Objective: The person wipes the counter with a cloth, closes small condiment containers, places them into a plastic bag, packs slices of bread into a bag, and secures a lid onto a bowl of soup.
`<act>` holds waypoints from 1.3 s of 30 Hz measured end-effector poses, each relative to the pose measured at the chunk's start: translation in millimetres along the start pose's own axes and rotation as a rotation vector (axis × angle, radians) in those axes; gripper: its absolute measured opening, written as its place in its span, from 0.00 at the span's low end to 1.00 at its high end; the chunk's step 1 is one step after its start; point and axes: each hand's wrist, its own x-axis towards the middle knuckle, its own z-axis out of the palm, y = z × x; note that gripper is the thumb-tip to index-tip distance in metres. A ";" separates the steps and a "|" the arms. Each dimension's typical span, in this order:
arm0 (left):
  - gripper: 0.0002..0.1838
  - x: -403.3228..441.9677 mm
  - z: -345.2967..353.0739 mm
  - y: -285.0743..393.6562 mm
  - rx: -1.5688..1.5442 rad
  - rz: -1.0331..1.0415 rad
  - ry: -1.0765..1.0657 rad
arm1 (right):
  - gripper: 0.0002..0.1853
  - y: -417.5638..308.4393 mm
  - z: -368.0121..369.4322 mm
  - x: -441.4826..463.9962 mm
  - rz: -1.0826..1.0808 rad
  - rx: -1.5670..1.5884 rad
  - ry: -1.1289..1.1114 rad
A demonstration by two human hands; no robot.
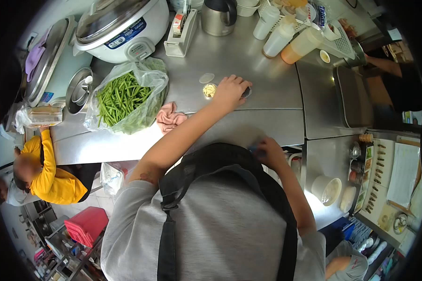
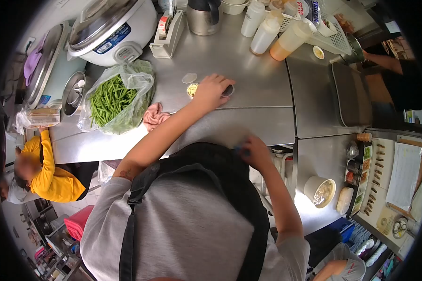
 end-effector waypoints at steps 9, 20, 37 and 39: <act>0.33 -29.0 19.9 78.6 -0.307 0.401 -0.124 | 0.21 23.5 -13.1 -70.5 0.813 1.240 0.516; 0.08 -53.6 -19.9 71.5 -0.733 0.071 -0.081 | 0.18 -47.2 -78.8 30.8 0.367 0.784 0.265; 0.14 -62.1 -24.8 -120.2 -0.793 -0.651 0.285 | 0.49 -119.1 -49.7 203.3 -0.230 0.020 0.431; 0.13 -59.7 -25.4 -119.9 -0.760 -0.608 0.161 | 0.46 -111.0 -28.3 215.9 -0.234 0.033 0.412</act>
